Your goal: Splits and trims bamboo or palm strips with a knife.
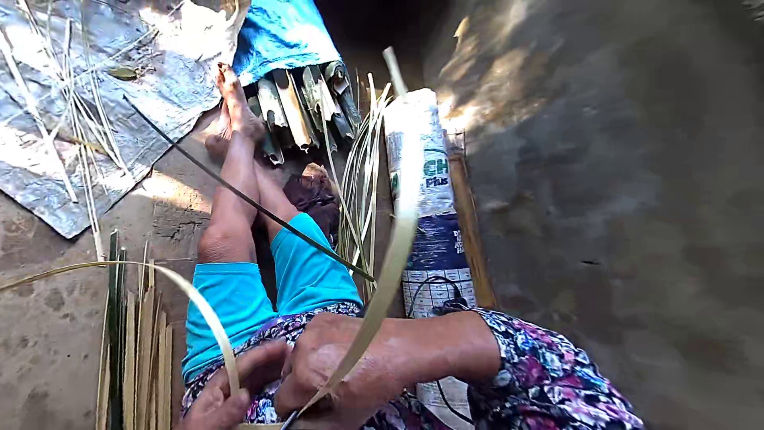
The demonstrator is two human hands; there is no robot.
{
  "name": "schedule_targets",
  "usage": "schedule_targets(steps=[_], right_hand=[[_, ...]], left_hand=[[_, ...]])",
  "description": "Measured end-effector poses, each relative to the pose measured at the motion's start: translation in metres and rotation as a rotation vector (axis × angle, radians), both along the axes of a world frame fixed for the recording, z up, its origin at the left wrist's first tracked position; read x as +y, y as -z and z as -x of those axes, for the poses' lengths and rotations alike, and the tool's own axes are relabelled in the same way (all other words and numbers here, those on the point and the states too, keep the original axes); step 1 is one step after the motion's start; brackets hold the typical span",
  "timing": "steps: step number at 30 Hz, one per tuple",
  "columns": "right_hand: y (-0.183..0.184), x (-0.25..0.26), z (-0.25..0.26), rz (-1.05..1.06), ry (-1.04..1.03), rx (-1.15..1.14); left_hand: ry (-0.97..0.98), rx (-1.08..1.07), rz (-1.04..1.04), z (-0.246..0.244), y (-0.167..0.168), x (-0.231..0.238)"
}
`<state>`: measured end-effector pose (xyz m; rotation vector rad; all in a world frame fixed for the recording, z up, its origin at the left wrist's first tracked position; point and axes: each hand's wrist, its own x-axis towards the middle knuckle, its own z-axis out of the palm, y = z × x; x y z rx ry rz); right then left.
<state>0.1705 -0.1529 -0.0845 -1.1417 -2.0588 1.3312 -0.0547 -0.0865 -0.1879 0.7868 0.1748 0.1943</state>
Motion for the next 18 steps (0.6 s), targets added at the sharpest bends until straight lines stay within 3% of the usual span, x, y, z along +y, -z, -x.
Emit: schedule_targets(steps=[4, 8, 12, 15, 18], right_hand=[[-0.001, -0.006, -0.006, 0.021, -0.016, -0.003], [-0.001, -0.014, -0.011, -0.007, 0.006, 0.03], [-0.001, -0.024, -0.019, -0.025, 0.013, 0.017], [-0.01, -0.029, -0.037, -0.027, 0.013, -0.015], [-0.022, -0.036, -0.069, 0.022, 0.12, -0.067]], left_hand=[[-0.071, 0.189, -0.174, 0.002, -0.005, -0.006], [0.097, 0.072, -0.455, 0.009, 0.008, -0.004], [0.068, 0.129, -0.387, 0.012, 0.017, -0.008], [-0.023, 0.186, -0.463, 0.022, 0.035, -0.009], [-0.118, 0.29, -0.427, 0.022, 0.032, -0.011]])
